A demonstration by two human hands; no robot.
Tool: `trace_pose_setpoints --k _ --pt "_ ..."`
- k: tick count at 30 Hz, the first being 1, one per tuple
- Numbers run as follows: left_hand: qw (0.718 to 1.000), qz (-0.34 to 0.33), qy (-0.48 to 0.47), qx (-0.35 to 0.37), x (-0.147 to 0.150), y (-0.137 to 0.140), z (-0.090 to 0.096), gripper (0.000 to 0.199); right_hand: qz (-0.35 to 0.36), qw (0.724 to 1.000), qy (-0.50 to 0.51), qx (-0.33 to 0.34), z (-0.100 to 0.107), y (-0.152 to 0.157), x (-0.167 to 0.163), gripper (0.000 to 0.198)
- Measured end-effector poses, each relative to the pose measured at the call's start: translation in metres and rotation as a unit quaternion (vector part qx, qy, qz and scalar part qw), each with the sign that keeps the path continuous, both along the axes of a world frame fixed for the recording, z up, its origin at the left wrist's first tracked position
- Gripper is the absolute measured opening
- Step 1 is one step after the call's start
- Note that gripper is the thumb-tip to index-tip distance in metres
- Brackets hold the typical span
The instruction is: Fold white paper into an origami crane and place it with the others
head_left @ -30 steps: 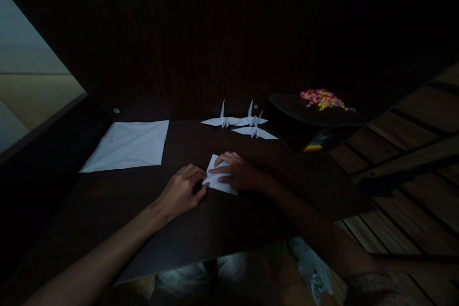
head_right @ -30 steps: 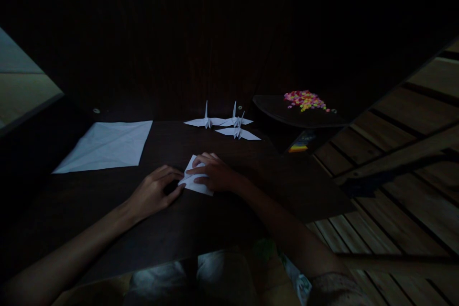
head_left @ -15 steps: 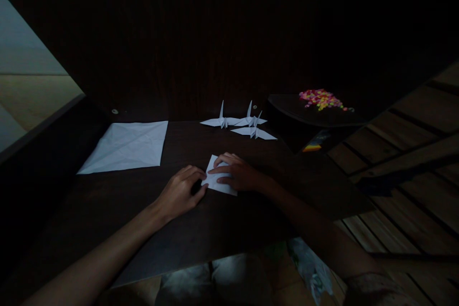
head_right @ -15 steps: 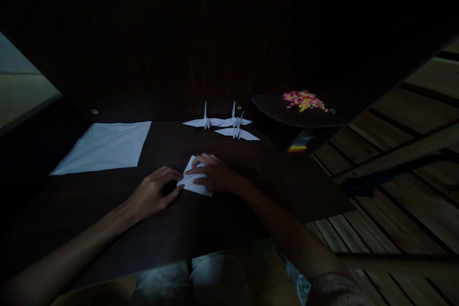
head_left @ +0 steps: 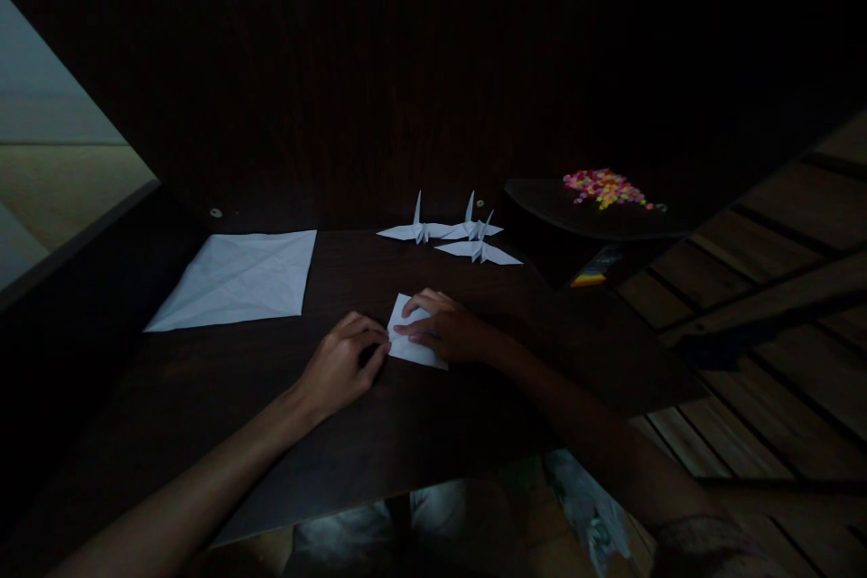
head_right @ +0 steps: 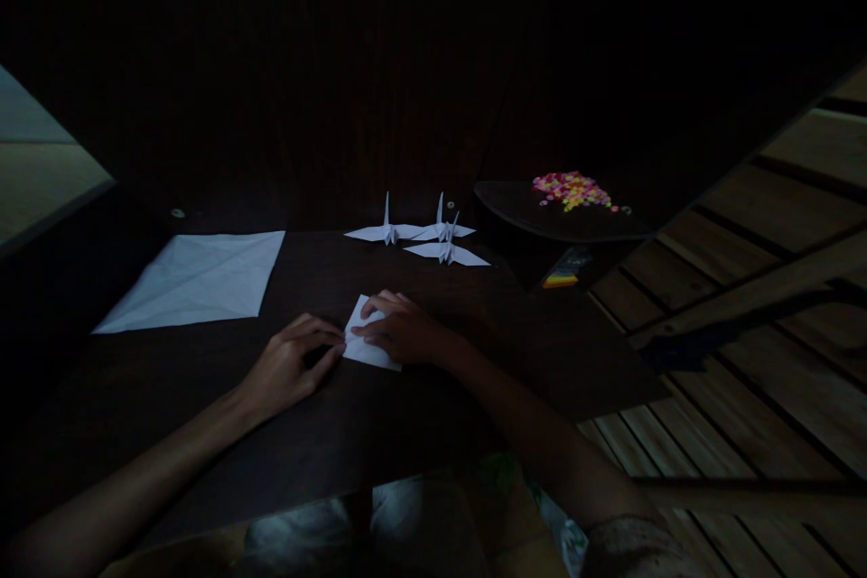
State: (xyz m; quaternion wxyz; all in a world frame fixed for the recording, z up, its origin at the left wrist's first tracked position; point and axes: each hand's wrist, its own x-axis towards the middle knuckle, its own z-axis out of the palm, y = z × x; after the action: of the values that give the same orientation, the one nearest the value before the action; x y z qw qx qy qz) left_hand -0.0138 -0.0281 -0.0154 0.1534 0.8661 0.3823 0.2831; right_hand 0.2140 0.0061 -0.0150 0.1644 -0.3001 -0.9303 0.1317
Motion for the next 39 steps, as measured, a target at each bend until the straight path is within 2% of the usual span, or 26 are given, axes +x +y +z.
trace_pose_setpoints --k 5,12,22,29,33,39 --pt "0.999 0.050 0.006 -0.002 0.004 -0.001 0.001 0.015 -0.026 0.999 -0.018 0.019 0.004 -0.004 -0.006 0.029" --pt "0.997 0.061 0.038 0.038 0.007 0.002 -0.002 0.016 -0.083 0.995 -0.013 0.048 0.000 -0.004 -0.014 0.025" --pt "0.976 0.033 0.166 0.136 0.008 0.008 -0.002 0.020 -0.080 0.987 -0.079 0.117 -0.001 -0.006 -0.020 0.022" --pt "0.930 -0.058 0.312 0.185 0.013 0.005 0.010 0.018 -0.094 0.981 -0.136 0.101 0.005 -0.011 -0.020 0.020" --pt "0.926 -0.077 0.322 0.181 0.016 0.006 0.014 0.017 -0.088 0.981 -0.145 0.091 0.010 -0.014 -0.018 0.020" --pt "0.941 -0.079 0.284 0.168 0.014 0.007 0.012 0.020 -0.087 0.987 -0.105 0.085 0.015 -0.016 -0.012 0.022"
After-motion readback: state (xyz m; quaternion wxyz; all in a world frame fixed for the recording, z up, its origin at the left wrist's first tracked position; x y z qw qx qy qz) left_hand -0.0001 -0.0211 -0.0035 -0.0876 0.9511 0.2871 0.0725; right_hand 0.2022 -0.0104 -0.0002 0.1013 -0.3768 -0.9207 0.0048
